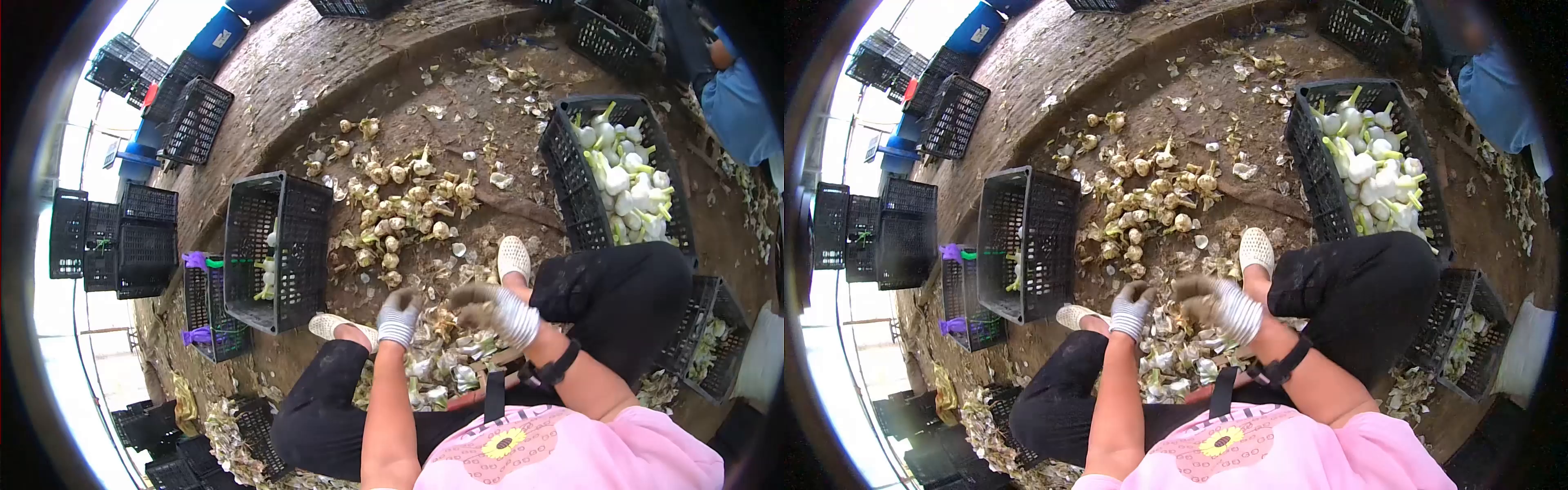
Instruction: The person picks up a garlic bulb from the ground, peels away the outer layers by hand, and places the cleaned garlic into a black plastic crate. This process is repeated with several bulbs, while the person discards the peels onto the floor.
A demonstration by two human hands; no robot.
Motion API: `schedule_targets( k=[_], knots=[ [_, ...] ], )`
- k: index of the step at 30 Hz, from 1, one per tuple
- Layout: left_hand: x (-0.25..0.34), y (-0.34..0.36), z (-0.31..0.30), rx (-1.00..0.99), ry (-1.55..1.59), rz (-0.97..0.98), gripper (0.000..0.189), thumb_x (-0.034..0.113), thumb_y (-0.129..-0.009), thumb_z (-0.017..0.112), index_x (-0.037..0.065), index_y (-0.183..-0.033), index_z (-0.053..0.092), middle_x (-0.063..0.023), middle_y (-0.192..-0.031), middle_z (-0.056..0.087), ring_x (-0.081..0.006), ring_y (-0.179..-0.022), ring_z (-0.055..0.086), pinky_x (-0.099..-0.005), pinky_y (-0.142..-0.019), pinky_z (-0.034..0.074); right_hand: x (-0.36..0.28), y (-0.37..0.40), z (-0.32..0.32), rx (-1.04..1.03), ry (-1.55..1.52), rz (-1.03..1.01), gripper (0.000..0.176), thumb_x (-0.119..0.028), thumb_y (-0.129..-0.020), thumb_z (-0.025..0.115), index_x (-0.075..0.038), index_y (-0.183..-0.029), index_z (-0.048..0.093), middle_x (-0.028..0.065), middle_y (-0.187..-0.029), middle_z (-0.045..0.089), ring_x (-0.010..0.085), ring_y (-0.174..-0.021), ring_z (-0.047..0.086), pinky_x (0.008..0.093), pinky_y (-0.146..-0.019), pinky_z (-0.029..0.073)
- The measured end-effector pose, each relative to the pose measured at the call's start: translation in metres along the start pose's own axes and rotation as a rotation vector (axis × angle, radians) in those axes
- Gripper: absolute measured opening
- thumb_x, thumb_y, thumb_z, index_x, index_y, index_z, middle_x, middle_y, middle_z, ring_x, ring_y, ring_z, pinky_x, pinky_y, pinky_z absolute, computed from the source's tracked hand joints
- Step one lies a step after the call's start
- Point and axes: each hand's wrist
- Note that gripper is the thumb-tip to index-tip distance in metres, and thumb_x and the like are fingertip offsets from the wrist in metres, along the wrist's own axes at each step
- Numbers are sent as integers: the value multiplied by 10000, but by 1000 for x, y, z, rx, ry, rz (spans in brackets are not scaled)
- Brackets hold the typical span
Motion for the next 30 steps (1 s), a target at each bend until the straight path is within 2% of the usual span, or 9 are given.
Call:
schedule_targets(
  k=[2,7,9,10,11,16,20,23,30],
  knots=[
    [-6,-35,-2,82,-120,56,289,222,-751,680,22,-945,601,-66,-825,626,-129,-735,550,-273,-665,456,12,-9,5,-34,-111,73,299,-116,-850,531,-34,-1137,523,42,-979,588,90,-845,533,224,-724,448],
    [37,-129,9,236,-419,225,431,294,-652,708,95,-1009,572,-156,-995,584,-333,-917,555,-384,-803,444,26,-32,0,10,-129,138,270,-122,-868,505,-39,-1125,523,26,-965,568,80,-809,521,211,-680,449],
    [56,-176,20,168,-461,278,447,229,-674,674,61,-1065,537,-184,-1061,535,-353,-972,515,-395,-832,424,33,-41,-7,55,53,146,276,-153,-877,507,-48,-1132,516,27,-965,563,76,-796,516,208,-664,449],
    [64,-198,28,159,-458,346,450,212,-678,669,58,-1076,529,-183,-1079,526,-351,-986,507,-395,-840,421,31,-43,-11,53,-32,278,328,-218,-899,481,-13,-1154,497,71,-1000,564,133,-907,521,273,-826,424],
    [68,-220,37,150,-452,414,453,196,-681,665,55,-1087,520,-183,-1097,516,-349,-1001,499,-394,-848,419,33,-45,-14,87,9,278,340,-220,-875,529,-44,-1162,488,51,-973,561,118,-827,524,256,-676,472],
    [43,-296,80,-157,-754,243,464,188,-715,624,104,-1155,506,-166,-1176,492,-326,-1066,485,-376,-900,401,45,-54,-23,125,258,182,338,-221,-870,522,-48,-1160,495,85,-1015,559,158,-895,539,302,-771,470],
    [56,-260,52,16,-510,200,428,243,-683,670,75,-1063,566,-152,-1043,573,-303,-932,556,-346,-833,433,34,-58,-19,200,167,217,313,-201,-851,538,-16,-1103,524,108,-987,576,178,-891,559,312,-820,463],
    [31,-197,34,56,219,117,387,161,-718,640,1,-1058,551,-130,-912,598,-200,-806,570,-294,-745,451,36,-56,-17,257,286,111,316,-125,-796,621,-40,-1090,544,46,-930,583,114,-822,538,258,-746,449],
    [33,0,39,58,372,155,444,121,-795,594,-7,-1194,446,-125,-1134,514,-183,-1003,500,-277,-872,393,66,-54,-3,384,-45,-108,342,-161,-762,680,-14,-1040,544,41,-889,578,89,-751,519,227,-649,454]
  ],
)
Point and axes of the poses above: each hand's wrist, its own y-axis away from the middle knuckle, its own z-axis out of the palm, x = y × z
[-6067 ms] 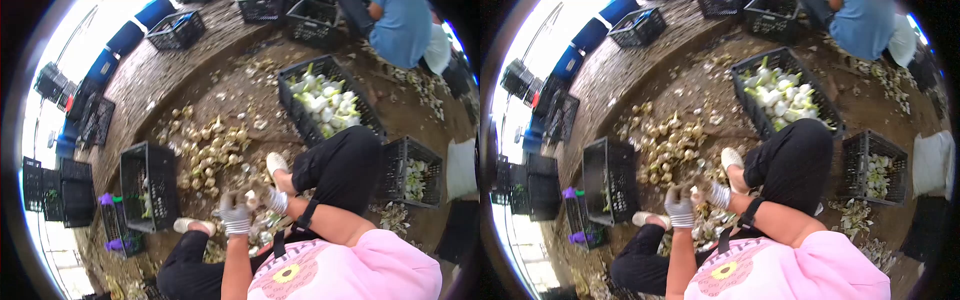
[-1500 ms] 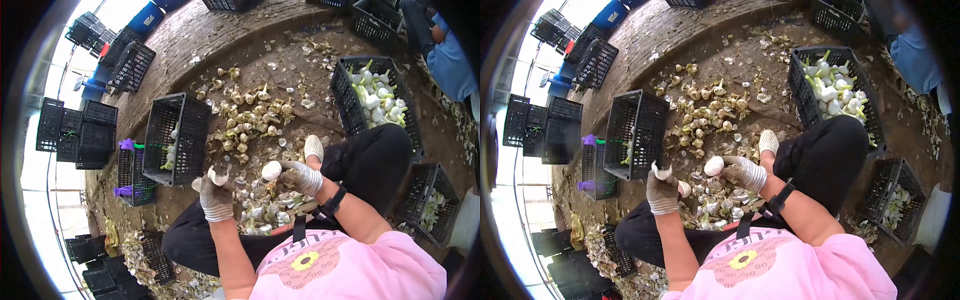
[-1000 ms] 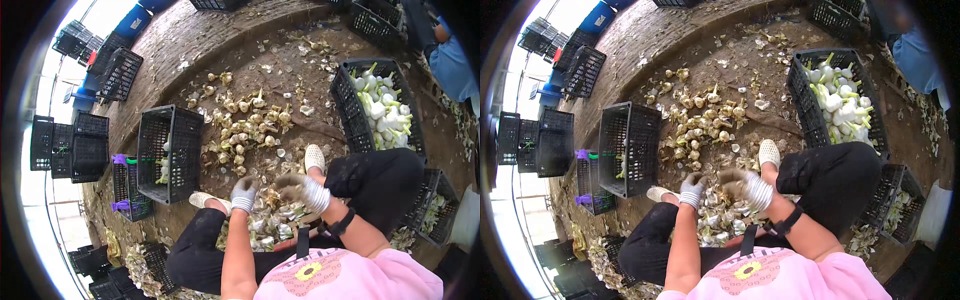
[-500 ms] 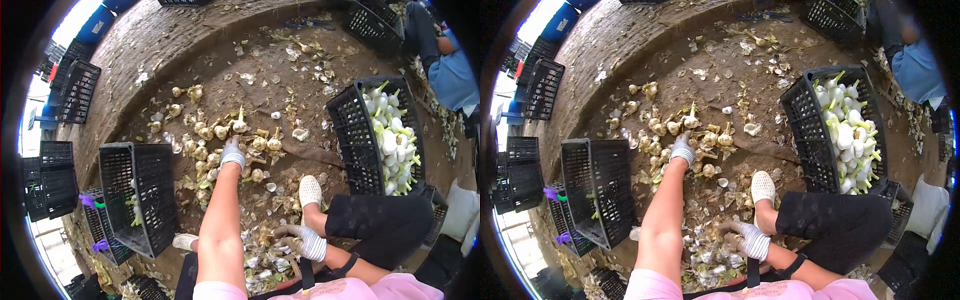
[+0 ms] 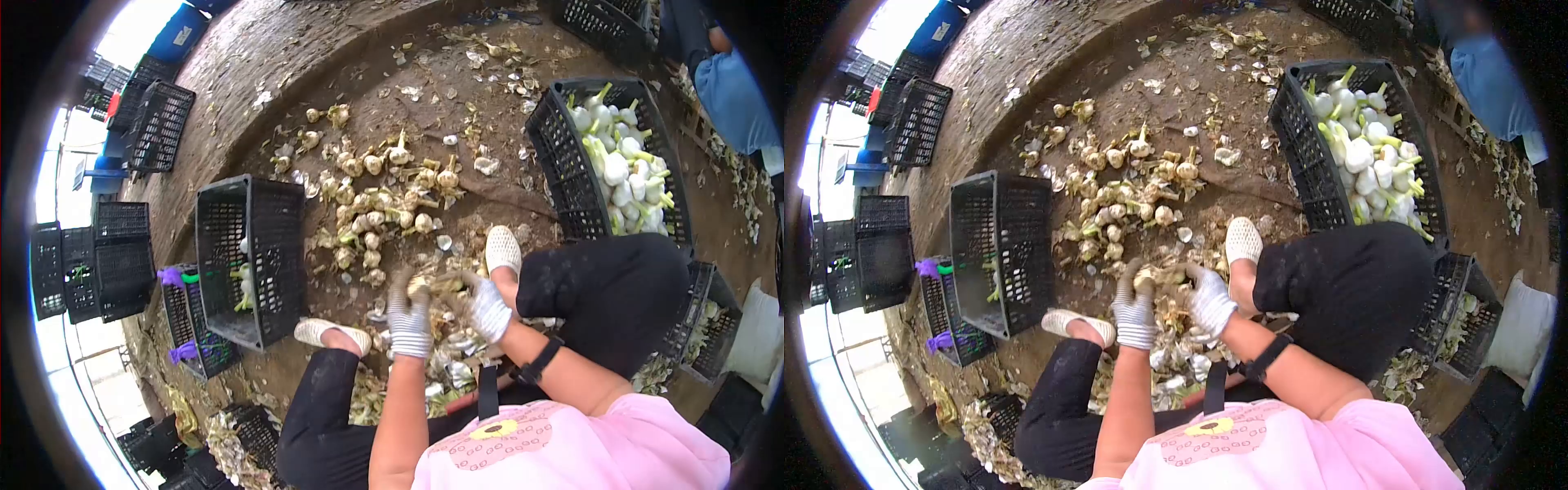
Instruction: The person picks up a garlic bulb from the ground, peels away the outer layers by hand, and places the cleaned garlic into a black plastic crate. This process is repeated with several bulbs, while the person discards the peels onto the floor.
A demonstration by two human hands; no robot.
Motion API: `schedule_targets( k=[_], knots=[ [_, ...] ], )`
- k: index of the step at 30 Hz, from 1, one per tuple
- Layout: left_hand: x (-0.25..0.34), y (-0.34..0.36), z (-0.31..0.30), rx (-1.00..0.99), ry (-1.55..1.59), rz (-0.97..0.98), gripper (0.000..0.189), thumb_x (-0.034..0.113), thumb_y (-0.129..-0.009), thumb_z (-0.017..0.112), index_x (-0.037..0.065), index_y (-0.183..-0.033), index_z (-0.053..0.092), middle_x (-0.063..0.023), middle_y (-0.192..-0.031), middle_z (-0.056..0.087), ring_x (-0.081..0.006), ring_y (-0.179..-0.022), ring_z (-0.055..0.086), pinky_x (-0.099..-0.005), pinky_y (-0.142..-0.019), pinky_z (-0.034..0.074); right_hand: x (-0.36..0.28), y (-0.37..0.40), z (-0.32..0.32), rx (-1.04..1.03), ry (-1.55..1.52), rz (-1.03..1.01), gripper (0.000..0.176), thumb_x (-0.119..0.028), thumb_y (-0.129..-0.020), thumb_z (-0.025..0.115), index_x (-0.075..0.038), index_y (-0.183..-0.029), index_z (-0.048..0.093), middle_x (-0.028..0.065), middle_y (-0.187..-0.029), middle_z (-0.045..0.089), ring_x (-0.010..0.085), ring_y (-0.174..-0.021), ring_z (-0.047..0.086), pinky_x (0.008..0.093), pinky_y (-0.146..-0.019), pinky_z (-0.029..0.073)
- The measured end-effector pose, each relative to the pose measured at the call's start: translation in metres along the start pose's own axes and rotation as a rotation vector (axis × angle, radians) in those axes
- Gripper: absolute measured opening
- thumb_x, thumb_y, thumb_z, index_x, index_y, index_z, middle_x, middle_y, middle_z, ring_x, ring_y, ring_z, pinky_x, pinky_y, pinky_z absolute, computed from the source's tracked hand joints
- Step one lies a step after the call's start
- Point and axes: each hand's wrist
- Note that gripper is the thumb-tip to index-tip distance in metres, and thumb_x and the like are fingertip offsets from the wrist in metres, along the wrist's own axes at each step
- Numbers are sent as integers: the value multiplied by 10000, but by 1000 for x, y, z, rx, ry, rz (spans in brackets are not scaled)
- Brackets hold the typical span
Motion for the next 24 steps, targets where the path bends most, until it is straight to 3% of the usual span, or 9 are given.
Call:
schedule_targets(
  k=[2,5,9,12,18,21,22,23,24],
  knots=[
    [16,30,-3,-75,-269,286,601,105,-765,649,14,-1280,351,-118,-1209,455,-184,-1021,492,-275,-877,403,-4,2,-7,-72,-67,118,267,-193,-792,651,-8,-968,572,21,-830,588,69,-712,504,215,-617,433],
    [35,59,-21,-148,-138,236,637,72,-716,687,3,-1262,367,-128,-1208,448,-211,-1054,479,-299,-890,408,-25,13,-5,-200,-107,142,295,-232,-789,659,-16,-967,567,9,-837,582,63,-721,508,207,-633,434],
    [74,86,-22,49,-633,595,607,80,-608,736,35,-1142,452,-149,-1050,500,-298,-981,513,-369,-848,430,-19,23,3,-336,-292,165,342,-258,-771,677,-35,-998,552,31,-892,587,109,-782,562,239,-662,478],
    [78,99,-10,153,-684,605,576,77,-570,738,54,-1083,478,-154,-1022,510,-330,-934,518,-393,-802,439,-15,28,0,-337,-407,320,346,-251,-750,694,-55,-1001,556,43,-932,600,169,-834,599,312,-670,523],
    [80,98,-19,130,-744,627,559,32,-561,724,57,-1069,490,-138,-1029,512,-295,-925,523,-376,-812,440,-11,28,-6,-391,-457,444,332,-209,-743,700,-51,-996,555,56,-941,601,166,-828,598,315,-671,528],
    [82,99,-28,55,-455,535,508,23,-612,703,45,-1066,476,-107,-1005,517,-232,-896,537,-323,-788,455,-23,39,-3,-390,-348,409,325,-199,-747,693,-33,-988,552,77,-940,595,154,-805,594,317,-679,533],
    [78,98,-28,44,-308,386,486,23,-636,704,35,-1057,462,-81,-962,525,-175,-826,545,-265,-746,470,-35,46,3,-375,-298,387,341,-215,-739,707,-16,-966,550,80,-881,594,139,-761,582,289,-634,517],
    [74,94,-26,41,-8,274,455,112,-687,691,34,-1060,443,-81,-925,536,-152,-709,559,-227,-603,491,-42,50,5,-391,20,377,295,-181,-745,693,-14,-944,553,58,-810,588,104,-733,554,261,-578,477],
    [71,96,-30,16,290,78,371,169,-725,664,34,-1014,475,-94,-906,542,-171,-712,565,-274,-615,501,-39,51,6,-434,167,281,268,-146,-744,680,-15,-940,554,52,-794,588,91,-731,541,257,-573,459]
  ],
)
Point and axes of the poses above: each hand's wrist, its own y-axis away from the middle knuckle, its own z-axis out of the palm, x = y × z
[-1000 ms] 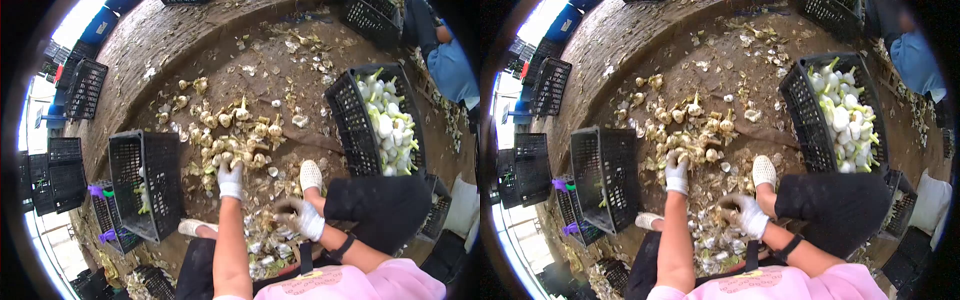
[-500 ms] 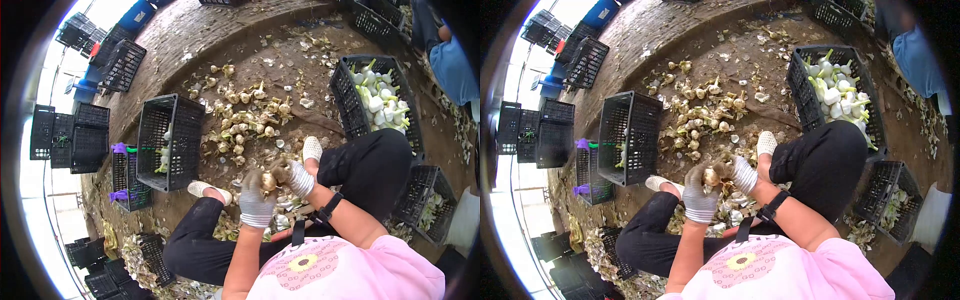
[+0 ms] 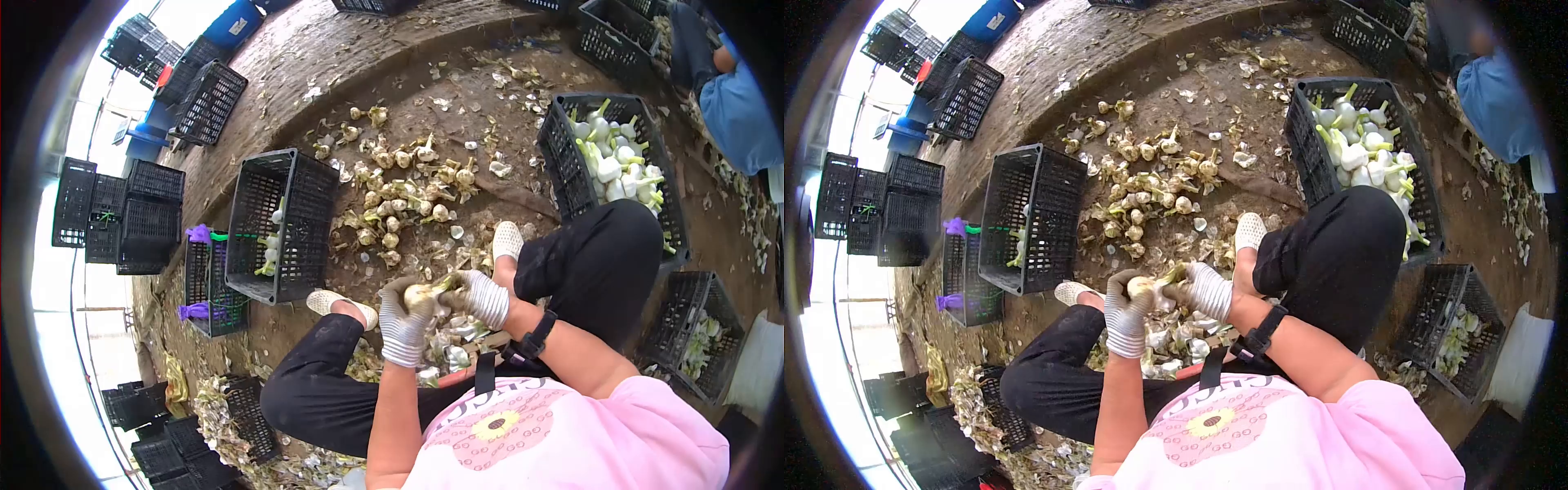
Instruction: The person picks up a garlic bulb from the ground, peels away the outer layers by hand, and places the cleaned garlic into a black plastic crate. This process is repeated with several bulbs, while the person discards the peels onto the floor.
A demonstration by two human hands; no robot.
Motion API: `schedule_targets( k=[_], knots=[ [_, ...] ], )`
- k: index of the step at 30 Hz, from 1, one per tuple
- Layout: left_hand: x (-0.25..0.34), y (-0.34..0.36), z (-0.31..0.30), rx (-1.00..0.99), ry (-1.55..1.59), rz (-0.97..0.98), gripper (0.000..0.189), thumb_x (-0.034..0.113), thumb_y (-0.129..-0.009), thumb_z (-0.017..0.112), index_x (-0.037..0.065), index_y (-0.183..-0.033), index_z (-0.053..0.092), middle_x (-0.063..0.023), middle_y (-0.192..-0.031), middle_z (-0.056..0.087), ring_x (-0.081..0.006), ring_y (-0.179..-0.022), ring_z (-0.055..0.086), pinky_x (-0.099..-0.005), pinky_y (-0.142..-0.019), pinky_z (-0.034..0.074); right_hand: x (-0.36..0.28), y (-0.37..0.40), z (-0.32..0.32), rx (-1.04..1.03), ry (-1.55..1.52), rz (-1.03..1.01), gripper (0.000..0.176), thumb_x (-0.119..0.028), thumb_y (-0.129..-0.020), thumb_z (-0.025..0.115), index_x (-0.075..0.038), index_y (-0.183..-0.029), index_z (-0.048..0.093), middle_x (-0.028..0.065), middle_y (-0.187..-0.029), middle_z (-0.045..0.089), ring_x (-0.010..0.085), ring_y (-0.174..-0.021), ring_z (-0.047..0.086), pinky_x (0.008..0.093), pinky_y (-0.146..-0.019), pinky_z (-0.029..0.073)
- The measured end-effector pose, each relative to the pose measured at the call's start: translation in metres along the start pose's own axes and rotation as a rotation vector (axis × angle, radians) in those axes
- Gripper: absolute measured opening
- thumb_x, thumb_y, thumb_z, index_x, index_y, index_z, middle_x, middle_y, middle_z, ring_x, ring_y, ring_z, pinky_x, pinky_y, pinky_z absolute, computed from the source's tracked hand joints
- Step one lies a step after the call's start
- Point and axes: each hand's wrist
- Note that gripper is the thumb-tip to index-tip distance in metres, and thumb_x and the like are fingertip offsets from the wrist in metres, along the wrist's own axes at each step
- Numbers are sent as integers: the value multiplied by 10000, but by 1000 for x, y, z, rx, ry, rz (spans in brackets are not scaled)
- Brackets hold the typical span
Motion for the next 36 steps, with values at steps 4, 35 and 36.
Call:
schedule_targets(
  k=[4,35,36],
  knots=[
    [-11,0,-19,118,654,-616,432,423,-792,560,39,-982,504,-72,-786,566,-198,-559,563,-296,-473,498,6,4,13,81,230,-326,210,-28,-733,636,-17,-931,566,38,-824,600,70,-755,522,247,-643,449],
    [23,18,-12,58,-944,568,206,89,-684,679,44,-879,630,-123,-847,622,-263,-792,592,-349,-734,456,-1,-4,-2,-36,320,-373,494,-297,-713,709,-7,-1070,526,139,-986,599,222,-926,573,323,-802,449],
    [24,16,-12,46,-1032,607,192,84,-676,674,48,-859,630,-117,-827,626,-267,-773,593,-353,-723,456,-6,-1,1,-32,378,-369,483,-294,-708,714,-12,-1055,531,148,-974,601,238,-916,581,328,-792,453]
  ],
)
Point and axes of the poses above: each hand's wrist, its own y-axis away from the middle knuckle, its own z-axis out of the palm, x = y × z
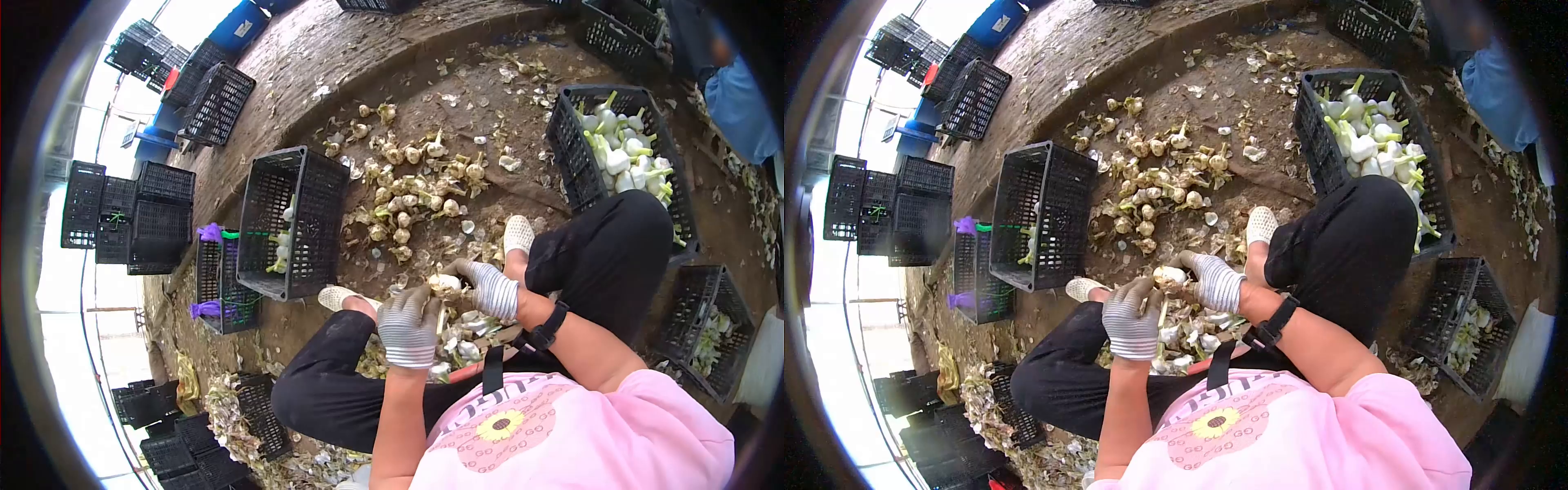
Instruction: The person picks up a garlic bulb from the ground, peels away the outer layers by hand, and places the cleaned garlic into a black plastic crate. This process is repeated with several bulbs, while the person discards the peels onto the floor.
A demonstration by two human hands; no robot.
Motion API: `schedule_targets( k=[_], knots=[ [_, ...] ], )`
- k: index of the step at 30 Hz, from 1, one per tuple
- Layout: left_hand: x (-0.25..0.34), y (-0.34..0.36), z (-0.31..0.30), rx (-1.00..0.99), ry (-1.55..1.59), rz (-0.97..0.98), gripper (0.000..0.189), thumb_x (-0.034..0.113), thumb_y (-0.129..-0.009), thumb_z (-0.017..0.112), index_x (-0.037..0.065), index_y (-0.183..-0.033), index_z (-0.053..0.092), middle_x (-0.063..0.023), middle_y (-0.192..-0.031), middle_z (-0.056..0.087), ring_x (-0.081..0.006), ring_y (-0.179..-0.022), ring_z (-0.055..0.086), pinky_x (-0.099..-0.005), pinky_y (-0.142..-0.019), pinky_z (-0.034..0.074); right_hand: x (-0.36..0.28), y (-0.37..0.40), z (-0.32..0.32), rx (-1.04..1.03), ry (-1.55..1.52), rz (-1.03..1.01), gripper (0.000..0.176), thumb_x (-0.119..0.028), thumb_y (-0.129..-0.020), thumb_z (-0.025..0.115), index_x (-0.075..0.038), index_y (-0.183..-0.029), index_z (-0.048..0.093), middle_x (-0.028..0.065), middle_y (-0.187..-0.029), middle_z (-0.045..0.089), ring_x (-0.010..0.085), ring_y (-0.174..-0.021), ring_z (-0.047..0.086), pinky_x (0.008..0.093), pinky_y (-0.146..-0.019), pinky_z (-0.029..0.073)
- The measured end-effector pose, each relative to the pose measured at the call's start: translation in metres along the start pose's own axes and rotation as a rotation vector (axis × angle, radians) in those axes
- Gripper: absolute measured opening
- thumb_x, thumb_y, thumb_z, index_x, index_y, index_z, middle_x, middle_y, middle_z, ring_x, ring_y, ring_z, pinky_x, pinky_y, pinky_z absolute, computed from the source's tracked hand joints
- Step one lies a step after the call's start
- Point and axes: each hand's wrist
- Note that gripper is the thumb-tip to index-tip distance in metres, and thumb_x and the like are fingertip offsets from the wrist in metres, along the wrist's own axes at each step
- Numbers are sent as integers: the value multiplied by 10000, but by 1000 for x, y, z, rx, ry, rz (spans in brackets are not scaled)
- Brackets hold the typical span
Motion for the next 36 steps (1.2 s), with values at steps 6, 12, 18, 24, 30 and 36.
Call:
schedule_targets(
  k=[6,12,18,24,30,36],
  knots=[
    [8,-8,9,-135,-310,60,36,37,-711,612,49,-720,579,-86,-723,616,-224,-639,580,-348,-618,452,5,0,-2,-24,248,-16,408,-232,-708,710,-32,-1018,535,172,-908,601,283,-850,590,348,-734,464],
    [-42,3,29,-72,835,-798,41,10,-765,559,-7,-801,573,-48,-693,583,-86,-599,503,-222,-550,427,-14,10,-7,-199,-225,-109,456,-202,-739,685,-40,-1128,510,24,-1014,558,100,-905,502,254,-759,437],
    [-55,15,34,-59,879,-856,39,40,-796,553,10,-820,546,-58,-701,574,-104,-583,536,-219,-505,446,12,5,-7,-270,-165,35,513,-267,-769,645,-18,-1182,468,62,-1039,554,121,-942,504,268,-813,419],
    [-36,18,24,121,1054,-842,41,41,-795,560,37,-792,519,-42,-653,564,-107,-482,537,-214,-438,436,-4,4,4,-158,-124,180,412,-195,-820,593,4,-1164,488,104,-1029,580,156,-913,545,287,-792,444],
    [-8,3,-8,92,1836,-991,118,45,-818,498,6,-918,546,-79,-828,591,-134,-659,572,-220,-481,509,8,7,-1,-158,-388,101,400,-298,-860,557,14,-1108,527,36,-883,607,90,-763,555,244,-681,468],
    [-31,-23,-71,131,1855,-686,424,384,-807,581,-12,-952,528,-76,-801,589,-168,-588,555,-258,-542,460,-8,13,-11,-131,-701,189,462,-321,-828,597,7,-1138,500,13,-843,590,73,-671,545,196,-572,437]
  ],
)
Point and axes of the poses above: each hand's wrist, its own y-axis away from the middle knuckle, its own z-axis out of the palm, x = y × z
